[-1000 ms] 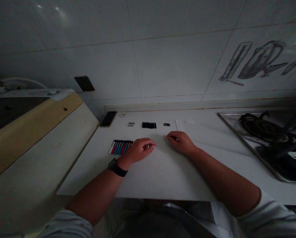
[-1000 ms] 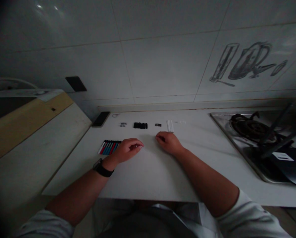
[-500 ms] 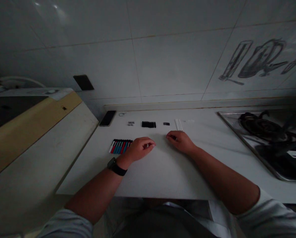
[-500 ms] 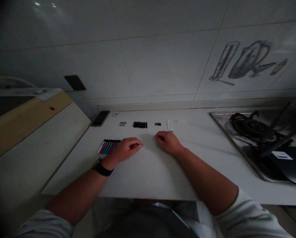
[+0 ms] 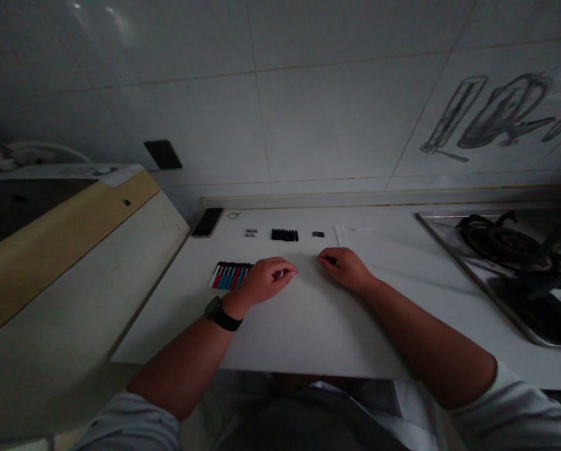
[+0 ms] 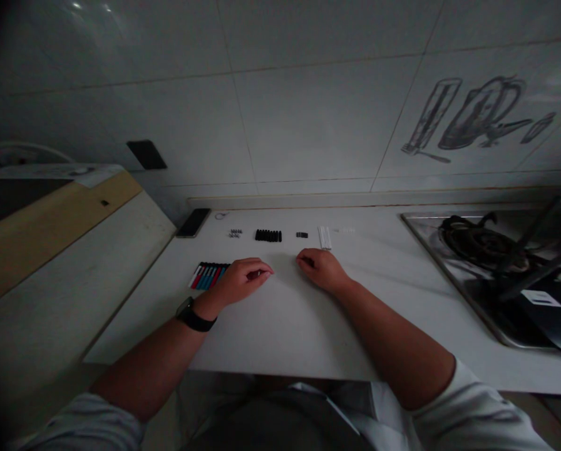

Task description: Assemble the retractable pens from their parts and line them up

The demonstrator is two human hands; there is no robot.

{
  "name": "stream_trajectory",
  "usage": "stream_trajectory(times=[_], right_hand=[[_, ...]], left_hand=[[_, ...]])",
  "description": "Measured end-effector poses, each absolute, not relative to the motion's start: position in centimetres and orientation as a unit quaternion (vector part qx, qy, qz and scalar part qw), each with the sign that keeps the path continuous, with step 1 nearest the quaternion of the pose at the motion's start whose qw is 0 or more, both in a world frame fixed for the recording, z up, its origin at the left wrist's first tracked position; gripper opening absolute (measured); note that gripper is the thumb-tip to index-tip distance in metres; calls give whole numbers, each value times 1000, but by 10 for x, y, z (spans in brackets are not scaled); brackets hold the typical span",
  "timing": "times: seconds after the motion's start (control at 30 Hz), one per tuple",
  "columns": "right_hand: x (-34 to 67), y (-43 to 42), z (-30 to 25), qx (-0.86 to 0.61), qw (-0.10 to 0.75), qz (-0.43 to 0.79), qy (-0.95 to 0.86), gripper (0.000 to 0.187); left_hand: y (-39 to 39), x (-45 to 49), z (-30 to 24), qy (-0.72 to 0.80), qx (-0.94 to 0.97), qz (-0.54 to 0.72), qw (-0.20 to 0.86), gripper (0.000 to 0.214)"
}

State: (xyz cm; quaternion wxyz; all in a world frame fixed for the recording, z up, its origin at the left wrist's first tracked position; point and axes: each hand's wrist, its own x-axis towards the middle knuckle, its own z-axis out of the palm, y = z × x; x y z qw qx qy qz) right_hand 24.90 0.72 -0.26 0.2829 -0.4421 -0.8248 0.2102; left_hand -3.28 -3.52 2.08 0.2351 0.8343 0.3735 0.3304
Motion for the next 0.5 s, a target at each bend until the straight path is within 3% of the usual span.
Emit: stream_trajectory(times=[0.1,0.23,0.33,0.5], right_hand=[[250,7,-3,-444,280,205,-826,23],[252,8,-4,-450,273,204,-825,23],[253,9,-5,-454,264,205,-826,24],[252,8,-3,-459,260,215,-822,25]], left_hand=[[-30,-50,32,398,790,414,215,20],[-16,-86,52,447,717,524,110,25],[-5,-111,57,473,761,441,51,22],[1,-130,41,525,824,201,63,47]])
